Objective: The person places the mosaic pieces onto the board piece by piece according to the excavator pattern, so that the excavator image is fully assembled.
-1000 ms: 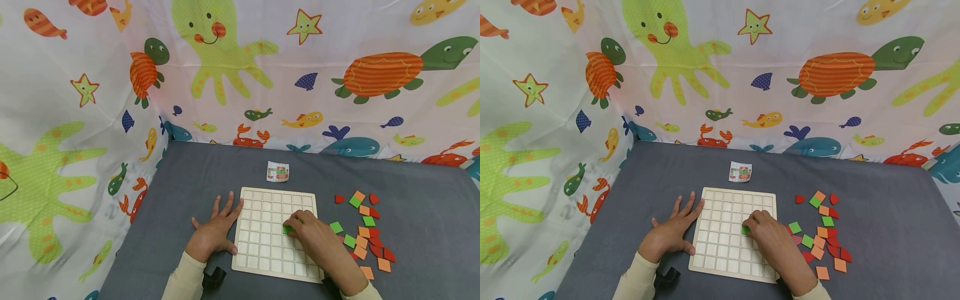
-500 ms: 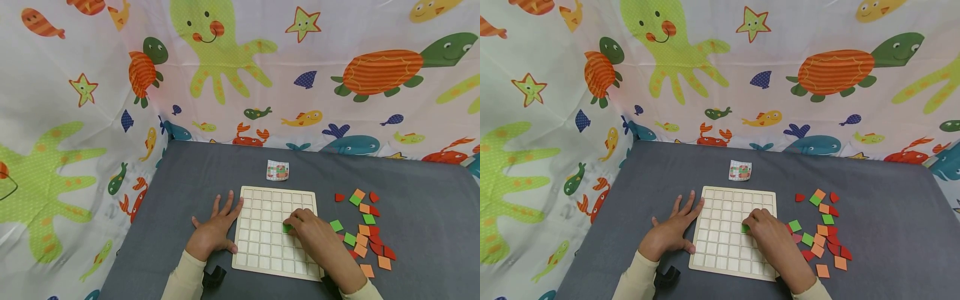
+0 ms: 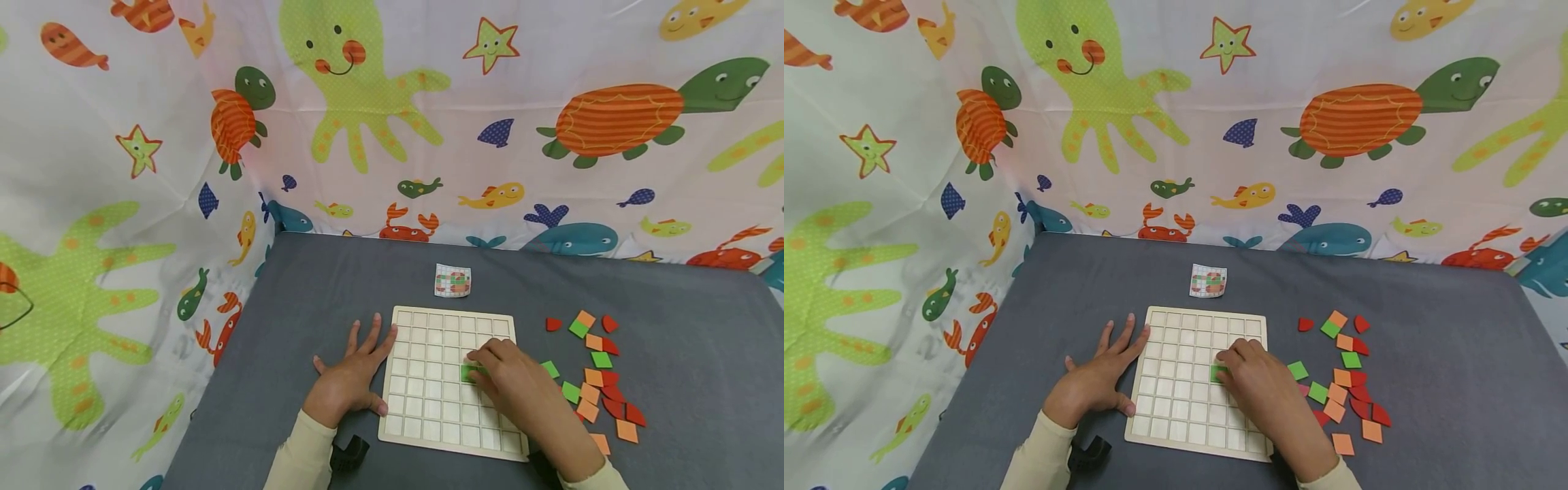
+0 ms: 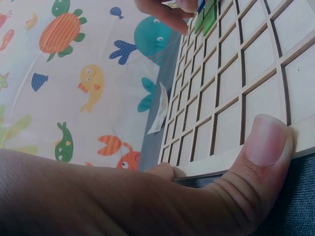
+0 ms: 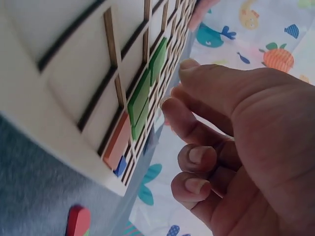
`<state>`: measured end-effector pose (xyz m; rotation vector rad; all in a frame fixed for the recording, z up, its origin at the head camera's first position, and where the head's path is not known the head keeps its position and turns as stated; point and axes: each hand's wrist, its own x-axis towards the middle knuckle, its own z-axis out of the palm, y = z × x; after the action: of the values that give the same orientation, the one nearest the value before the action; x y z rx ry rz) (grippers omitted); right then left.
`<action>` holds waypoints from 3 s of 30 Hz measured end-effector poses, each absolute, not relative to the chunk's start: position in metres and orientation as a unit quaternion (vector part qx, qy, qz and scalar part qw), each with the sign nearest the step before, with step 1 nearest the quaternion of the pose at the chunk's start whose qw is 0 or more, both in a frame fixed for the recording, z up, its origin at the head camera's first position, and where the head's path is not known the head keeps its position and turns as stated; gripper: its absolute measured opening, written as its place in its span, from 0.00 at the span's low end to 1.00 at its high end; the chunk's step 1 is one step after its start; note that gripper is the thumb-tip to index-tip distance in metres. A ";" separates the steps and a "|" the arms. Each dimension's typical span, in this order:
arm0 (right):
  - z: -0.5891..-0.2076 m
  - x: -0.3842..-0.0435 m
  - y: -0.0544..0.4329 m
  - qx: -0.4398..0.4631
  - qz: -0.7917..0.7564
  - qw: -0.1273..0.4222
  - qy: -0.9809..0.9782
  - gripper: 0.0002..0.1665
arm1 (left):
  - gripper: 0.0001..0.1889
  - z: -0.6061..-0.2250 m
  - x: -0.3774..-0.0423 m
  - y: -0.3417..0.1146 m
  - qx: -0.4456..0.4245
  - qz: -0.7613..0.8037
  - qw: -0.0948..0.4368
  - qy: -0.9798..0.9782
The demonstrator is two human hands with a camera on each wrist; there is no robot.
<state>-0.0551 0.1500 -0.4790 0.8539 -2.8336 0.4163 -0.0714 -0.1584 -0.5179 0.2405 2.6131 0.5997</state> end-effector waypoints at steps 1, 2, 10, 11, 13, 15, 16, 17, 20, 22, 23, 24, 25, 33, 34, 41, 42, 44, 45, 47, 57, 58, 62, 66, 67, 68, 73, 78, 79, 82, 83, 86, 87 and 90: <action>-0.479 -0.055 0.152 0.284 0.140 0.080 -0.945 0.19 | 0.81 -0.515 -0.071 -0.158 0.086 0.217 0.227 0.946; -0.478 -0.055 0.153 0.282 0.140 0.082 -0.946 0.19 | 0.80 -0.510 -0.070 -0.157 0.086 0.217 0.227 0.946; -0.475 -0.055 0.169 0.234 0.133 0.066 -0.961 0.17 | 0.73 -0.464 -0.060 -0.148 0.085 0.217 0.234 0.944; -0.475 -0.056 0.172 0.226 0.133 0.062 -0.963 0.17 | 0.73 -0.463 -0.060 -0.148 0.085 0.218 0.236 0.943; -0.475 -0.055 0.178 0.212 0.133 0.057 -0.966 0.18 | 0.75 -0.476 -0.062 -0.151 0.085 0.220 0.234 0.943; -0.475 -0.055 0.185 0.196 0.133 0.055 -0.970 0.18 | 0.77 -0.492 -0.065 -0.154 0.086 0.224 0.230 0.943; -0.475 -0.055 0.189 0.189 0.136 0.053 -0.971 0.19 | 0.78 -0.500 -0.066 -0.155 0.085 0.227 0.230 0.942; -0.475 -0.055 0.192 0.181 0.136 0.051 -0.973 0.19 | 0.79 -0.507 -0.067 -0.157 0.085 0.228 0.228 0.943; -0.474 -0.054 0.203 0.162 0.139 0.049 -0.976 0.20 | 0.80 -0.509 -0.068 -0.157 0.084 0.229 0.230 0.942; -0.474 -0.054 0.209 0.151 0.144 0.048 -0.977 0.21 | 0.79 -0.499 -0.067 -0.156 0.083 0.230 0.236 0.940; -0.475 -0.053 0.212 0.146 0.146 0.049 -0.977 0.21 | 0.78 -0.493 -0.066 -0.154 0.083 0.231 0.237 0.940; -0.475 -0.052 0.215 0.142 0.149 0.049 -0.977 0.21 | 0.77 -0.486 -0.064 -0.153 0.083 0.232 0.239 0.939; -0.475 -0.052 0.218 0.135 0.151 0.047 -0.978 0.21 | 0.76 -0.479 -0.063 -0.151 0.083 0.232 0.240 0.939; -0.479 -0.046 0.233 0.101 0.154 -0.004 -0.983 0.21 | 0.72 -0.457 -0.057 -0.148 0.082 0.223 0.240 0.941; -0.480 -0.046 0.234 0.098 0.152 -0.012 -0.983 0.21 | 0.72 -0.458 -0.057 -0.148 0.081 0.223 0.240 0.941; -0.483 -0.045 0.236 0.094 0.148 -0.025 -0.984 0.22 | 0.72 -0.461 -0.057 -0.149 0.082 0.224 0.237 0.942; -0.483 -0.045 0.236 0.095 0.149 -0.024 -0.984 0.22 | 0.72 -0.461 -0.058 -0.149 0.082 0.225 0.236 0.942; -0.483 -0.045 0.237 0.097 0.150 -0.021 -0.984 0.22 | 0.72 -0.462 -0.058 -0.149 0.082 0.226 0.235 0.942; -0.483 -0.046 0.238 0.099 0.151 -0.020 -0.983 0.22 | 0.72 -0.462 -0.058 -0.149 0.081 0.227 0.235 0.942; -0.483 -0.046 0.239 0.100 0.153 -0.015 -0.983 0.23 | 0.72 -0.461 -0.058 -0.148 0.081 0.227 0.236 0.942; -0.483 -0.049 0.244 0.102 0.146 -0.007 -0.984 0.27 | 0.72 -0.461 -0.060 -0.147 0.082 0.224 0.238 0.941; -0.484 -0.049 0.244 0.101 0.146 -0.007 -0.984 0.27 | 0.72 -0.461 -0.060 -0.147 0.082 0.224 0.238 0.942; -0.483 -0.050 0.244 0.102 0.147 -0.001 -0.984 0.27 | 0.72 -0.461 -0.060 -0.147 0.084 0.224 0.235 0.942; -0.479 -0.050 0.240 0.103 0.148 -0.005 -0.984 0.28 | 0.72 -0.461 -0.060 -0.146 0.084 0.223 0.234 0.943; -0.478 -0.050 0.238 0.104 0.148 -0.004 -0.983 0.29 | 0.72 -0.461 -0.061 -0.146 0.084 0.222 0.235 0.943; -0.477 -0.050 0.236 0.107 0.149 -0.003 -0.983 0.29 | 0.72 -0.461 -0.061 -0.146 0.084 0.222 0.235 0.943; -0.471 -0.052 0.224 0.144 0.152 0.035 -0.977 0.28 | 0.72 -0.460 -0.060 -0.146 0.084 0.217 0.240 0.942; -0.469 -0.054 0.209 0.176 0.147 0.059 -0.972 0.27 | 0.72 -0.460 -0.060 -0.146 0.082 0.216 0.241 0.943; -0.468 -0.055 0.205 0.179 0.146 0.057 -0.971 0.27 | 0.72 -0.460 -0.060 -0.146 0.082 0.217 0.240 0.943; -0.467 -0.056 0.195 0.189 0.145 0.058 -0.969 0.27 | 0.73 -0.461 -0.059 -0.146 0.083 0.221 0.236 0.943; -0.467 -0.056 0.191 0.193 0.146 0.060 -0.968 0.27 | 0.73 -0.461 -0.059 -0.147 0.084 0.222 0.235 0.943; -0.468 -0.056 0.178 0.218 0.151 0.078 -0.961 0.24 | 0.73 -0.462 -0.059 -0.147 0.084 0.223 0.234 0.943; -0.468 -0.056 0.174 0.228 0.155 0.083 -0.958 0.24 | 0.72 -0.462 -0.059 -0.147 0.084 0.223 0.234 0.943; -0.470 -0.056 0.162 0.257 0.159 0.095 -0.948 0.24 | 0.72 -0.462 -0.059 -0.146 0.084 0.221 0.235 0.943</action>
<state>-0.0561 0.1615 -0.4700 0.7623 -2.8123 0.4716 -0.0592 -0.1465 -0.4616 0.2316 2.5865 0.6061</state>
